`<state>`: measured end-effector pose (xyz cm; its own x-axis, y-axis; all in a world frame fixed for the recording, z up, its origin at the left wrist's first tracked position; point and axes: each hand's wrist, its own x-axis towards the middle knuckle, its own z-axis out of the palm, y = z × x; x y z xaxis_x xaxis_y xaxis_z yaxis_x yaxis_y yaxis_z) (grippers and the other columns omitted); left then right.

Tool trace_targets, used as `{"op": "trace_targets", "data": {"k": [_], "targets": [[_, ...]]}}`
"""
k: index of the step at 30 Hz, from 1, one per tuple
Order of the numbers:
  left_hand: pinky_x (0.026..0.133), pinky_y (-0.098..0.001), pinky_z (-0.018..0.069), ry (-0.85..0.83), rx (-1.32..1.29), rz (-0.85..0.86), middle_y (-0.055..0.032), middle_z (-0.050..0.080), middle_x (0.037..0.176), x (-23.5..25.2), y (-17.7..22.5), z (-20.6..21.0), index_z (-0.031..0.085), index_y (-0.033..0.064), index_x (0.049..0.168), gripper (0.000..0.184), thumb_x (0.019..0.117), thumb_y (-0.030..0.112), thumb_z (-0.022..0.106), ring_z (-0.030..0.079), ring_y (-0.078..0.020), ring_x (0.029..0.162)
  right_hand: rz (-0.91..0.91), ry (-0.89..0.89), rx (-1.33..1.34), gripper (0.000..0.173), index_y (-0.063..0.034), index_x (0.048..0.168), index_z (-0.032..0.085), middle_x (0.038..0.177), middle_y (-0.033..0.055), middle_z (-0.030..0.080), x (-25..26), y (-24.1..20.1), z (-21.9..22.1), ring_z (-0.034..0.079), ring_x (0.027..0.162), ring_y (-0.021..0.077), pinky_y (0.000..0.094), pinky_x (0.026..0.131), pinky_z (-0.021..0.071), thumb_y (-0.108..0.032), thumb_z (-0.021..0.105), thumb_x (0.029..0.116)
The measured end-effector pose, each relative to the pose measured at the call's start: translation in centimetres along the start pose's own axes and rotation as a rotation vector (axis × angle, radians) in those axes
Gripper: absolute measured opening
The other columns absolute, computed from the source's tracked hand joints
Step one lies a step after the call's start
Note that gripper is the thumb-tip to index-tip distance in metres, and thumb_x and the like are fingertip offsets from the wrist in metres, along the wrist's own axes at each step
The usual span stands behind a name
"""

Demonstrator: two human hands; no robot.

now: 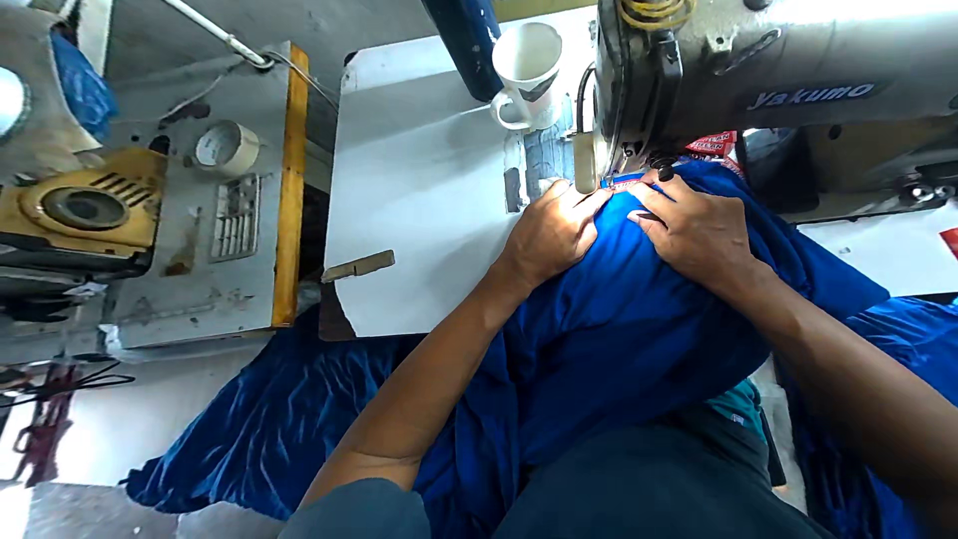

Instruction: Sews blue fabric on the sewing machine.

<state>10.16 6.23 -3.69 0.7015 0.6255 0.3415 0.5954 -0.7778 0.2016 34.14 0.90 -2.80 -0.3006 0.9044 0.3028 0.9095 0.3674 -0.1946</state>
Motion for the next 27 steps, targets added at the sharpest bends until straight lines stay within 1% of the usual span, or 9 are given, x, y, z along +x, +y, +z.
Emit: {"op": "trace_targets", "data": {"k": [4,7,9,12,15,21,25,27], "targets": [[0.099,-0.0372,0.0494,0.003,0.000,0.024,-0.0079,0.066,0.135,0.0,-0.1,-0.1,0.066,0.0123,0.139,0.046,0.1002,0.016,0.042,0.062,-0.0260,0.118,0.012,-0.010,-0.001,0.038,-0.0234,0.136,0.068,0.137,0.0050,0.064,0.3,0.0,-0.1,0.069,0.077,0.0268,0.0462,0.055,0.0522,-0.037,0.049,0.1066],[0.101,-0.0378,0.0487,0.007,-0.012,0.027,-0.0078,0.067,0.135,0.0,-0.3,-0.1,0.066,0.0126,0.138,0.045,0.1005,0.017,0.042,0.062,-0.0256,0.119,0.020,0.006,0.009,0.036,-0.0235,0.136,0.069,0.137,0.0059,0.064,0.1,-0.1,-0.1,0.069,0.076,0.0266,0.0461,0.055,0.0521,-0.035,0.052,0.1056],[0.100,-0.0379,0.0492,0.016,-0.033,0.033,-0.0078,0.067,0.135,0.1,-0.6,0.0,0.067,0.0140,0.137,0.044,0.1006,0.017,0.043,0.063,-0.0255,0.118,0.020,0.012,0.019,0.036,-0.0225,0.136,0.068,0.137,0.0071,0.063,0.0,-0.2,0.0,0.069,0.076,0.0271,0.0468,0.055,0.0530,-0.033,0.054,0.1054],[0.099,-0.0378,0.0494,0.027,-0.055,0.052,-0.0078,0.068,0.132,0.2,-1.0,-0.1,0.069,0.0142,0.135,0.043,0.0997,0.017,0.044,0.064,-0.0254,0.115,0.026,0.013,0.005,0.037,-0.0233,0.136,0.068,0.137,0.0069,0.064,0.1,-0.1,0.0,0.069,0.076,0.0279,0.0467,0.055,0.0523,-0.036,0.051,0.1062],[0.100,-0.0369,0.0493,0.038,-0.059,0.063,-0.0070,0.069,0.132,0.2,-1.2,-0.1,0.071,0.0135,0.133,0.041,0.1001,0.017,0.046,0.064,-0.0242,0.117,0.019,0.007,0.008,0.037,-0.0241,0.137,0.067,0.137,0.0073,0.063,0.2,-0.1,0.0,0.068,0.075,0.0275,0.0462,0.055,0.0517,-0.035,0.050,0.1066],[0.096,-0.0358,0.0506,0.053,-0.008,0.077,-0.0064,0.070,0.130,0.2,-1.3,0.0,0.072,0.0134,0.131,0.041,0.0998,0.016,0.045,0.065,-0.0241,0.114,0.014,0.021,0.010,0.036,-0.0237,0.137,0.068,0.137,0.0070,0.064,0.0,-0.1,0.0,0.068,0.074,0.0265,0.0450,0.053,0.0510,-0.034,0.052,0.1056],[0.093,-0.0356,0.0515,0.070,-0.002,0.078,-0.0063,0.071,0.129,0.1,-1.3,0.1,0.072,0.0130,0.130,0.041,0.0992,0.016,0.046,0.066,-0.0241,0.111,0.012,0.018,0.017,0.037,-0.0242,0.137,0.068,0.136,0.0064,0.064,0.1,-0.1,0.0,0.069,0.077,0.0273,0.0460,0.055,0.0516,-0.035,0.051,0.1065],[0.094,-0.0355,0.0514,0.076,-0.004,0.081,-0.0062,0.071,0.129,0.1,-1.3,0.1,0.072,0.0124,0.130,0.041,0.0990,0.015,0.046,0.066,-0.0240,0.112,0.013,0.014,0.025,0.037,-0.0239,0.138,0.067,0.137,0.0057,0.064,0.1,-0.1,-0.1,0.069,0.078,0.0270,0.0462,0.056,0.0519,-0.035,0.051,0.1062]]}}
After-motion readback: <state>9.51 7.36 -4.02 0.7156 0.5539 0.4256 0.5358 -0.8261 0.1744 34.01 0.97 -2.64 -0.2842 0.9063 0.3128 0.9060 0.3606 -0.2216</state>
